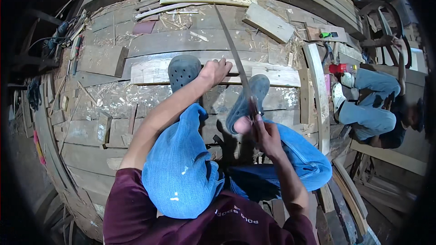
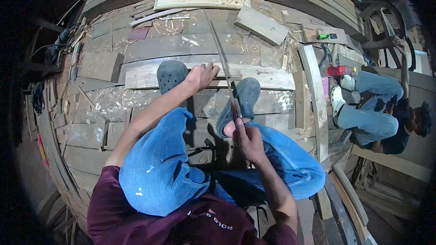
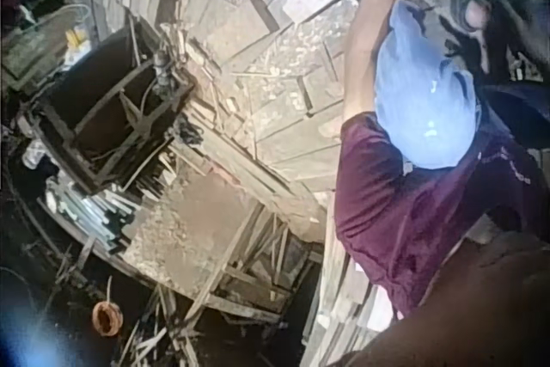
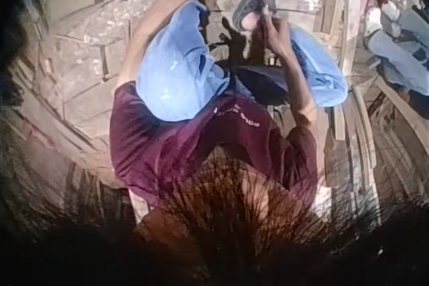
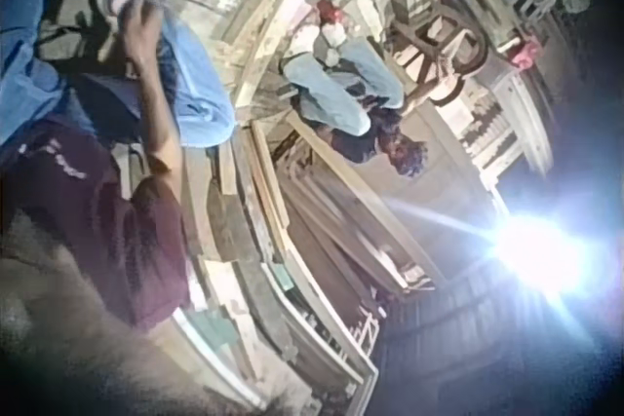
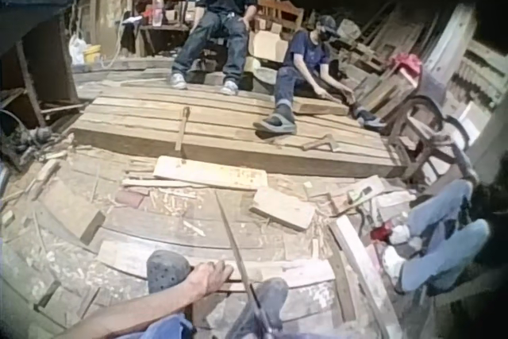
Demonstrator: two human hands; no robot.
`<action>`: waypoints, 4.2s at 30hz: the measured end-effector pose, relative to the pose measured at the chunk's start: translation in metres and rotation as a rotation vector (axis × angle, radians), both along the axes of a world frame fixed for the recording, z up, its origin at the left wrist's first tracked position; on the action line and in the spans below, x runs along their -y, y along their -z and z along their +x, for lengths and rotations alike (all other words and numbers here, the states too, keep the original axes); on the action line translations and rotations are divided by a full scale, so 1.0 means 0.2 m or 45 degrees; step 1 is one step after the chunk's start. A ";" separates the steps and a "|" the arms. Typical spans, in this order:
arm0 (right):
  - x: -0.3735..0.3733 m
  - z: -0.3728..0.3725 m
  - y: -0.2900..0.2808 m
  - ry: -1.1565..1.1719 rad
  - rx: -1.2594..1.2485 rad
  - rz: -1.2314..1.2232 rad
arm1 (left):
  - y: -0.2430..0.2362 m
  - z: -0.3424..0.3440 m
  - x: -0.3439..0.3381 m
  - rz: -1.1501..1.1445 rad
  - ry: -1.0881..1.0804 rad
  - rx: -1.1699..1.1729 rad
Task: Use a hand saw to cut a piece of wood board while seated.
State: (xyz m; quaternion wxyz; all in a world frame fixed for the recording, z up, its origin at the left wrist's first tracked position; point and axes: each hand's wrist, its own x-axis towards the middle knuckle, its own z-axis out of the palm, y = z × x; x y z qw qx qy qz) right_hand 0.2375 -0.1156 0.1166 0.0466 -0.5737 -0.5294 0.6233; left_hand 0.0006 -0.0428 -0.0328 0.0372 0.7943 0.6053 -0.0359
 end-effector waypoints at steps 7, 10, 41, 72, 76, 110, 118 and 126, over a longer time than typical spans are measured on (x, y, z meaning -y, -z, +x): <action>0.11 -0.12 0.14 0.266 -0.087 -0.047 | 0.02 -0.02 0.00 0.047 -0.016 0.011; 0.15 -0.13 0.17 0.273 -0.132 -0.047 | 0.02 -0.03 -0.01 0.010 -0.047 0.039; 0.05 -0.01 0.08 0.272 -0.184 0.245 | -0.10 -0.18 -0.26 -0.167 0.657 -0.280; 0.22 -0.08 0.28 0.193 -0.198 0.233 | 0.01 -0.11 0.03 -0.468 -0.358 0.671; 0.25 -0.10 0.32 0.207 -0.148 0.198 | -0.01 -0.12 0.05 -0.416 -0.226 0.569; 0.23 -0.31 0.33 0.781 -0.787 -0.386 | -0.61 -0.34 0.13 0.002 -0.050 0.233; 0.24 -0.30 0.35 0.609 -0.506 -0.191 | -0.96 -0.32 0.14 -0.058 -0.176 0.157; 0.29 -0.30 0.32 0.558 -0.338 -0.119 | -0.77 -0.21 0.16 -0.160 -0.029 0.161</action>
